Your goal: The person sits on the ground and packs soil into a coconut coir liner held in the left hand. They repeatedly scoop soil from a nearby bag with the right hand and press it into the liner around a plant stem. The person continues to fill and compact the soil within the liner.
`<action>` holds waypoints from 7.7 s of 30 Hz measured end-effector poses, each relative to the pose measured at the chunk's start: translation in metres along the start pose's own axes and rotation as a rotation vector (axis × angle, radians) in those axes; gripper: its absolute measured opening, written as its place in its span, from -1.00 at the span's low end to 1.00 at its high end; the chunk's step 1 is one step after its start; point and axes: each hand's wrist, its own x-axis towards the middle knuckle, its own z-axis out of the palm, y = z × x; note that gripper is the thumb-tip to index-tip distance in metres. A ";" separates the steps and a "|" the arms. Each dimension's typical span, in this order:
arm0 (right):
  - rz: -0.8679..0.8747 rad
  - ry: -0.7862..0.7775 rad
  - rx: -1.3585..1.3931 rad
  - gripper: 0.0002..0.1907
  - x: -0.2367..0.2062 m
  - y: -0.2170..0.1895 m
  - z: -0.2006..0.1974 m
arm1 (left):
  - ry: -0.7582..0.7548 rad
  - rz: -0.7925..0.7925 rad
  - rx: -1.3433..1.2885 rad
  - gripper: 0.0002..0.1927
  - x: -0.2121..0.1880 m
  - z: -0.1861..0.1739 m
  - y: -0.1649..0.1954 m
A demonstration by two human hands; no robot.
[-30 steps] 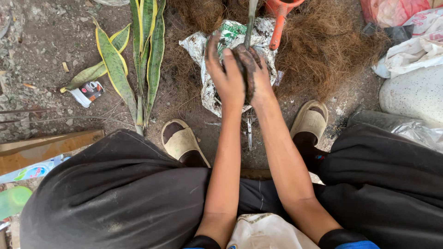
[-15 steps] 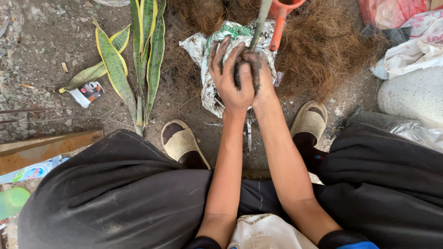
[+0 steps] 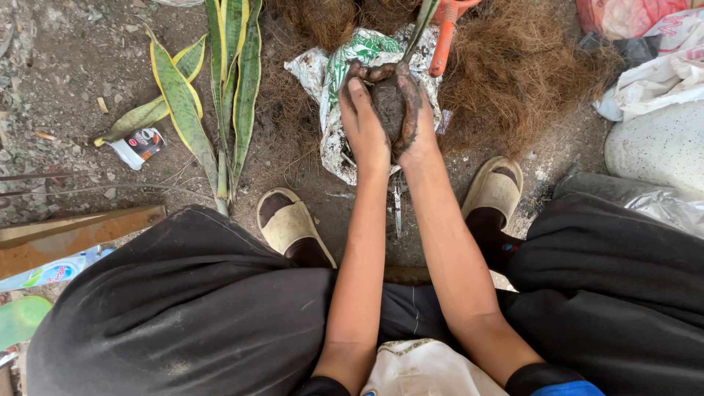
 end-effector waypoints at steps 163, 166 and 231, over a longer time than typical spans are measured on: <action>-0.221 -0.491 -2.080 -0.36 0.008 0.075 -0.069 | -0.237 -0.165 -0.757 -0.50 0.035 -0.062 0.013; -0.356 -0.515 -2.098 -0.29 0.002 0.078 -0.075 | -0.258 -0.173 -0.788 -0.50 0.036 -0.063 0.011; -0.007 -0.618 -2.443 -0.48 -0.013 0.075 -0.097 | -0.136 -0.189 -0.735 -0.56 0.027 -0.057 0.015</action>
